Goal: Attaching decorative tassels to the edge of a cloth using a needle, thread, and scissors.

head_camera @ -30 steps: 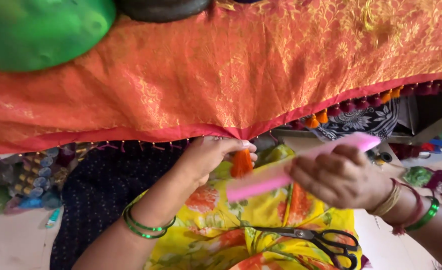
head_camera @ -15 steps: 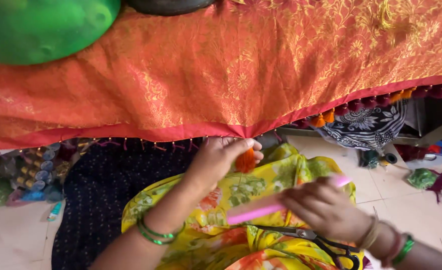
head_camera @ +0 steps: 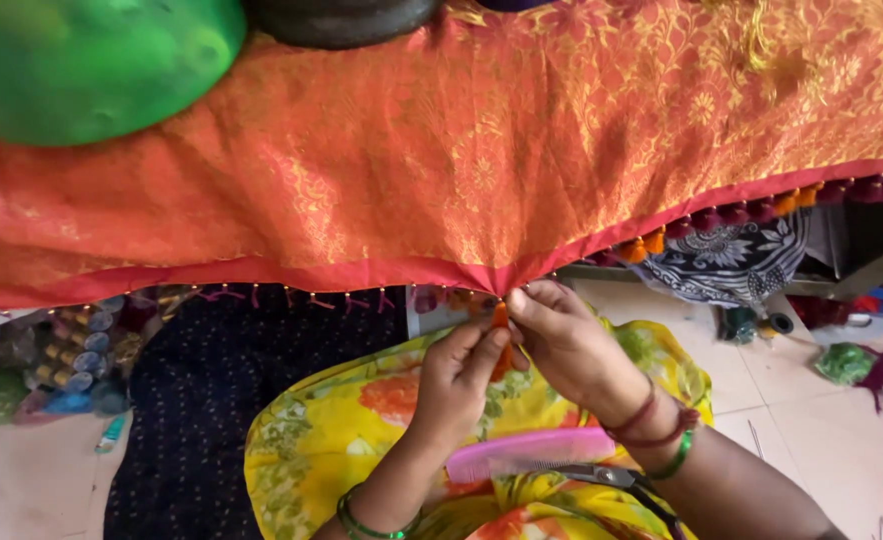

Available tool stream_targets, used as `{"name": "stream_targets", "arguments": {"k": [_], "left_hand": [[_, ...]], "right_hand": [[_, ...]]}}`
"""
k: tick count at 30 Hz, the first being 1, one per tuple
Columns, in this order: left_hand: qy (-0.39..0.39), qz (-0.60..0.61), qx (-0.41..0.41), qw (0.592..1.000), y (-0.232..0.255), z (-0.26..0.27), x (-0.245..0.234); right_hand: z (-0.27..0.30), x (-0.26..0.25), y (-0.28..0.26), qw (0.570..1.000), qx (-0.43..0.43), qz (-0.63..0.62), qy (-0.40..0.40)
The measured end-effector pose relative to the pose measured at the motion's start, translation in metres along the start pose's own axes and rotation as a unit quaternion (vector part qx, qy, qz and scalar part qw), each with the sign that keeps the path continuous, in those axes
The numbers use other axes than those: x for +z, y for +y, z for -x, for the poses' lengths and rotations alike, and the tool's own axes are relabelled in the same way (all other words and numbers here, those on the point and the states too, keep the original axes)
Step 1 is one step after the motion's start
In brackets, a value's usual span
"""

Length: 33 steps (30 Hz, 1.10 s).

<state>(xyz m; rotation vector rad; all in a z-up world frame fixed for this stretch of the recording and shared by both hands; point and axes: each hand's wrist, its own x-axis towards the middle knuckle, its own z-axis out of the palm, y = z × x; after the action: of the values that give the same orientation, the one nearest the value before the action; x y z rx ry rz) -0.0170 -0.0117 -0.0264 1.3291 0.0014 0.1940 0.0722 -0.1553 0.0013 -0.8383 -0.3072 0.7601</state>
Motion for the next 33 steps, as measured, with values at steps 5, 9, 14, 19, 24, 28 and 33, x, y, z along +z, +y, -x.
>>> {"name": "stream_targets", "arguments": {"k": [5,9,14,19,24,28,33], "left_hand": [[-0.005,-0.11,0.124,0.986,0.02,-0.005,-0.011],[0.065,-0.238,0.287,0.926,0.043,-0.02,-0.013],[-0.051,0.053,-0.021,0.997,0.014,-0.034,-0.02],[-0.099,0.167,-0.067,0.979,0.017,-0.033,-0.017],[-0.022,0.111,-0.079,0.99,0.012,-0.037,-0.01],[-0.006,0.082,-0.084,0.993,0.009,-0.041,-0.012],[0.033,0.1,-0.084,0.991,0.007,-0.043,-0.011]], "right_hand": [[-0.007,-0.012,0.033,0.986,-0.09,0.113,0.089],[-0.001,0.014,0.034,0.913,-0.245,0.304,0.117],[0.008,0.01,0.04,0.965,-0.15,0.199,0.088],[0.02,-0.001,0.024,0.957,-0.098,0.261,0.083],[0.031,-0.032,0.013,0.715,-0.262,0.64,0.103],[0.051,-0.002,-0.061,0.708,-0.301,0.633,0.083],[0.069,0.029,-0.162,0.53,-0.418,0.672,0.305]]}}
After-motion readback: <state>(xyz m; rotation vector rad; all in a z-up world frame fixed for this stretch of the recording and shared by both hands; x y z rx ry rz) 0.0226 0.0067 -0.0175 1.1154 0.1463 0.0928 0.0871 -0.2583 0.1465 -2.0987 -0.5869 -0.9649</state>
